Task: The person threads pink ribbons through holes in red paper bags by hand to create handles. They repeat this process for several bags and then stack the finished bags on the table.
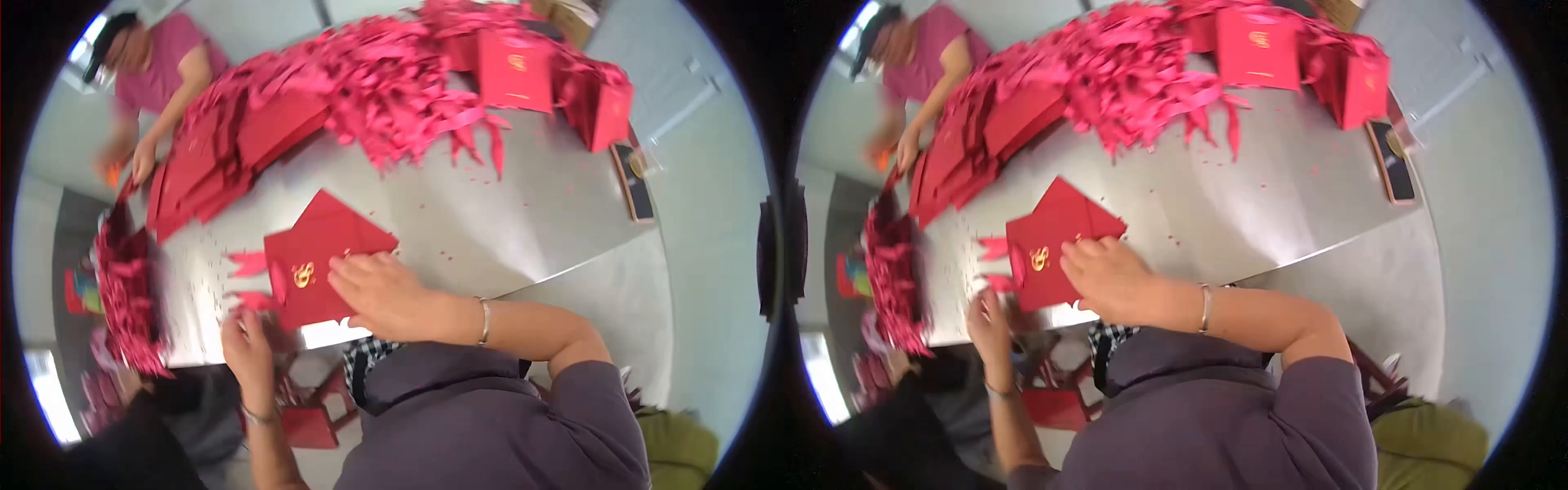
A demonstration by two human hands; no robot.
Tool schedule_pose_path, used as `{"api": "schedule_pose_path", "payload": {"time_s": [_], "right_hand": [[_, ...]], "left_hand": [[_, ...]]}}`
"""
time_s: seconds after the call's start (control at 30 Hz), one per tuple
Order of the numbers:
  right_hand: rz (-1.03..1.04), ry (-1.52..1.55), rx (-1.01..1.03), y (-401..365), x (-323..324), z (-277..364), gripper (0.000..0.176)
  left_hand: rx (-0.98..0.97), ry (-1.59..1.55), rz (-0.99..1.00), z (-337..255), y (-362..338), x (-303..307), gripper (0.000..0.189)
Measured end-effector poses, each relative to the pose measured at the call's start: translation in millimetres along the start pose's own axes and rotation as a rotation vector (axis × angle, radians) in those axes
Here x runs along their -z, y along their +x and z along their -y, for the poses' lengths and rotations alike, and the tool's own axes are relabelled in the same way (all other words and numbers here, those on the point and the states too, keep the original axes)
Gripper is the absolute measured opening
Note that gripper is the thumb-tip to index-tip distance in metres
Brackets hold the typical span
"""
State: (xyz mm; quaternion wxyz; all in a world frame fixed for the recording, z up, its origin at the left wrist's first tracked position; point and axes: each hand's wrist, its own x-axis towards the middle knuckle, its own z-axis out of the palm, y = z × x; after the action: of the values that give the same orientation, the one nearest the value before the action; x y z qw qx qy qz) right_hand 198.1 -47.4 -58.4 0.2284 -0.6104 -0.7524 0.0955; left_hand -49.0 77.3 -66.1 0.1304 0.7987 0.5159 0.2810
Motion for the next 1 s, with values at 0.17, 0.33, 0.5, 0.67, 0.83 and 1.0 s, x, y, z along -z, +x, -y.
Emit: {"api": "schedule_pose_path", "payload": {"time_s": [0.17,0.33,0.5,0.67,0.83,1.0], "right_hand": [[-0.166,0.100,0.050,4,-18,3,0.055],[-0.214,0.187,0.073,9,-3,1,0.056],[-0.721,0.179,-0.120,6,70,-34,0.068],[-0.924,0.484,-0.212,-24,128,-110,0.035],[-1.258,0.208,-0.359,-55,188,-209,0.032],[-0.764,-0.627,-0.650,-64,170,-272,0.045]], "left_hand": [[0.044,-0.062,0.035,-29,-29,-18,0.030],[0.342,-1.124,-0.101,-82,8,-8,0.010],[-0.063,-1.082,0.053,-139,48,14,0.006],[-0.087,-1.191,0.278,-234,69,-17,0.029],[-0.512,-1.011,0.110,-290,72,7,0.039],[-0.681,-0.911,-0.157,-309,70,57,0.043]]}}
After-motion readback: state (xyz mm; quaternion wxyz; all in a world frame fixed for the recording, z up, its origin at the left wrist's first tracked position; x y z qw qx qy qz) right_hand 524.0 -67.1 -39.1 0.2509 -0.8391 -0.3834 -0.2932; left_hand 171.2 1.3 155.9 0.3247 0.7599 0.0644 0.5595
